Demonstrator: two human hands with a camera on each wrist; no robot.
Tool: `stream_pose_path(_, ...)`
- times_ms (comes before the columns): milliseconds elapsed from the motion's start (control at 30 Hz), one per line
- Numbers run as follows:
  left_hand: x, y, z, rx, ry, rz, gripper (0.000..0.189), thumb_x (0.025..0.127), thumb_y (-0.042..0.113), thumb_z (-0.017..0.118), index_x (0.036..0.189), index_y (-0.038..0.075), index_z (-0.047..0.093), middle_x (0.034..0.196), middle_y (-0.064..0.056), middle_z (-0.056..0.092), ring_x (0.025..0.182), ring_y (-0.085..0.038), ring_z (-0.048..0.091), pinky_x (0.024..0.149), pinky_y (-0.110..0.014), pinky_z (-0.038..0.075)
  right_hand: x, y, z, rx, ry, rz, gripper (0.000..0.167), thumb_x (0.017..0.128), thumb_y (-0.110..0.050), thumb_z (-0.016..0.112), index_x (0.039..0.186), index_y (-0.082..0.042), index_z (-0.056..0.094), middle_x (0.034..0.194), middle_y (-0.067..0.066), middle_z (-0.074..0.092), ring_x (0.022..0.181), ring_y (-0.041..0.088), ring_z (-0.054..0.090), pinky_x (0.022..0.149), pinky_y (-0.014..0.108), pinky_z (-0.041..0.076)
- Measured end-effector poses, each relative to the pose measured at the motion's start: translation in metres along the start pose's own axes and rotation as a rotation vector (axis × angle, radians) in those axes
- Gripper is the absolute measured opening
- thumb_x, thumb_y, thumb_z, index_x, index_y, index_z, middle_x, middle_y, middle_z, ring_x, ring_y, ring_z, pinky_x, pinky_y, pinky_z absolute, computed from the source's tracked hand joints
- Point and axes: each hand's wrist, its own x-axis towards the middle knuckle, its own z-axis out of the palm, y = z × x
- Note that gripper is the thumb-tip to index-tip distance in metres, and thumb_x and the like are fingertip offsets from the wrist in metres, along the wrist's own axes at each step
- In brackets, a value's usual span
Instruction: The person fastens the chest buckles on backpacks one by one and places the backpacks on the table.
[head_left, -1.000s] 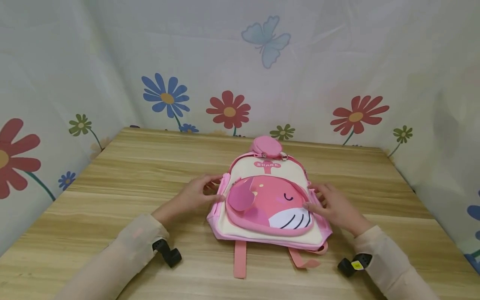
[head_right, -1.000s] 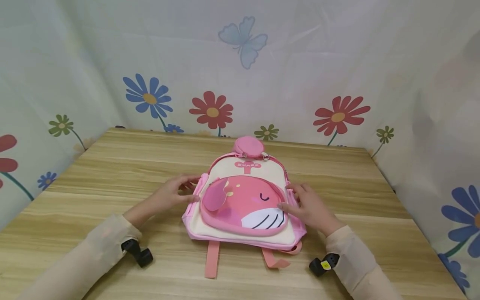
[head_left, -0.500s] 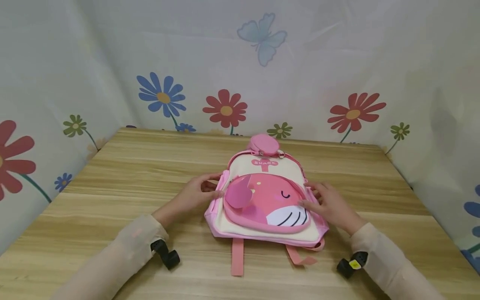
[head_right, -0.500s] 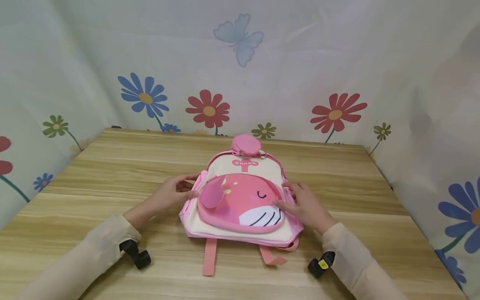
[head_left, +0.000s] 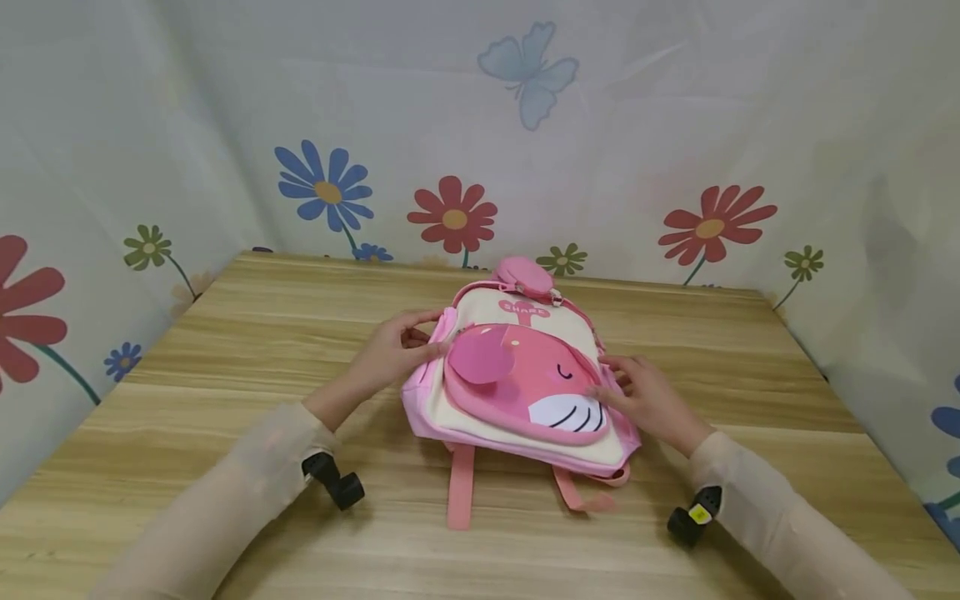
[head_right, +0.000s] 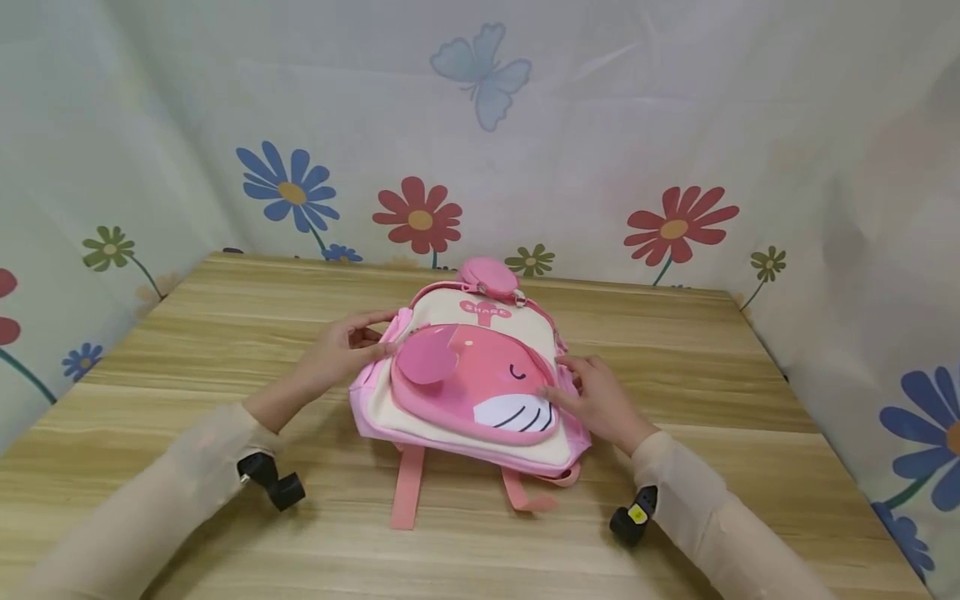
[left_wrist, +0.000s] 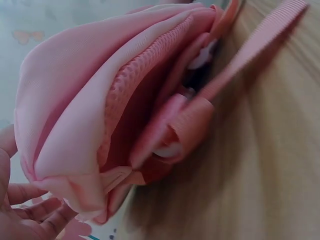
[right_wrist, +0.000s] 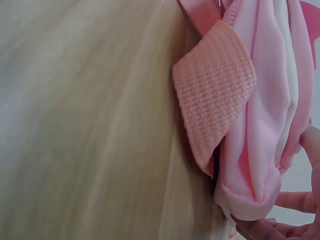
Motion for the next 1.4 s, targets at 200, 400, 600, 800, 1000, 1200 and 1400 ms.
stream_pose_path(200, 0.005, 0.02, -0.012, 0.001, 0.082, 0.067, 0.049, 0.093, 0.031, 0.061, 0.138, 0.014, 0.053, 0.112, -0.018, 0.062, 0.092, -0.022, 0.06, 0.072, -0.022, 0.051, 0.007, -0.004, 0.007, 0.066, 0.026, -0.024, 0.069, 0.088, -0.049, 0.063, 0.14, -0.005, 0.047, 0.128, 0.02, 0.053, 0.11, 0.034, 0.057, 0.087, 0.045, 0.054)
stream_pose_path(400, 0.002, 0.04, -0.018, -0.144, 0.126, 0.154, 0.042, 0.099, 0.028, 0.05, 0.137, 0.009, 0.053, 0.129, -0.014, 0.057, 0.105, -0.018, 0.056, 0.079, -0.014, 0.048, 0.012, -0.004, 0.017, 0.156, 0.051, -0.027, 0.066, 0.09, -0.045, 0.062, 0.141, -0.006, 0.046, 0.127, 0.018, 0.054, 0.111, 0.033, 0.057, 0.092, 0.047, 0.052)
stream_pose_path(600, 0.001, 0.046, -0.017, -0.243, 0.145, 0.305, 0.046, 0.097, 0.031, 0.051, 0.132, 0.002, 0.051, 0.122, -0.015, 0.056, 0.097, -0.009, 0.055, 0.079, -0.014, 0.049, 0.014, -0.006, 0.024, 0.245, 0.064, -0.051, 0.064, 0.092, -0.042, 0.062, 0.143, -0.009, 0.043, 0.126, 0.019, 0.055, 0.111, 0.034, 0.058, 0.093, 0.048, 0.051)
stream_pose_path(800, 0.0, 0.052, -0.012, -0.265, 0.135, 0.481, 0.098, 0.076, 0.073, 0.058, 0.131, -0.006, 0.045, 0.135, -0.019, 0.047, 0.114, -0.017, 0.052, 0.095, -0.016, 0.046, 0.014, -0.009, 0.029, 0.324, 0.084, -0.113, 0.06, 0.094, -0.031, 0.061, 0.146, -0.011, 0.039, 0.127, 0.025, 0.057, 0.109, 0.039, 0.06, 0.093, 0.052, 0.051)
stream_pose_path(1000, 0.0, 0.063, -0.008, -0.215, 0.122, 0.595, 0.097, 0.076, 0.074, 0.059, 0.128, -0.007, 0.048, 0.145, -0.019, 0.035, 0.132, -0.028, 0.04, 0.106, -0.023, 0.04, 0.011, -0.012, 0.034, 0.369, 0.099, -0.174, 0.05, 0.096, -0.019, 0.059, 0.141, -0.006, 0.045, 0.124, 0.029, 0.058, 0.106, 0.04, 0.062, 0.092, 0.052, 0.051)
stream_pose_path(1200, -0.001, 0.076, -0.006, -0.203, 0.163, 0.613, 0.092, 0.077, 0.074, 0.058, 0.12, -0.007, 0.052, 0.138, -0.021, 0.042, 0.128, -0.024, 0.042, 0.102, -0.018, 0.042, 0.009, -0.016, 0.038, 0.421, 0.092, -0.186, 0.046, 0.096, -0.012, 0.057, 0.14, -0.004, 0.046, 0.121, 0.031, 0.059, 0.104, 0.04, 0.063, 0.088, 0.046, 0.053)
stream_pose_path(1400, -0.003, 0.089, -0.004, -0.178, 0.179, 0.593, 0.087, 0.078, 0.073, 0.057, 0.116, -0.005, 0.055, 0.13, -0.018, 0.051, 0.12, -0.019, 0.047, 0.097, -0.016, 0.044, 0.008, -0.02, 0.041, 0.455, 0.093, -0.204, 0.044, 0.096, -0.009, 0.056, 0.139, -0.001, 0.046, 0.121, 0.032, 0.058, 0.103, 0.04, 0.063, 0.084, 0.039, 0.055)
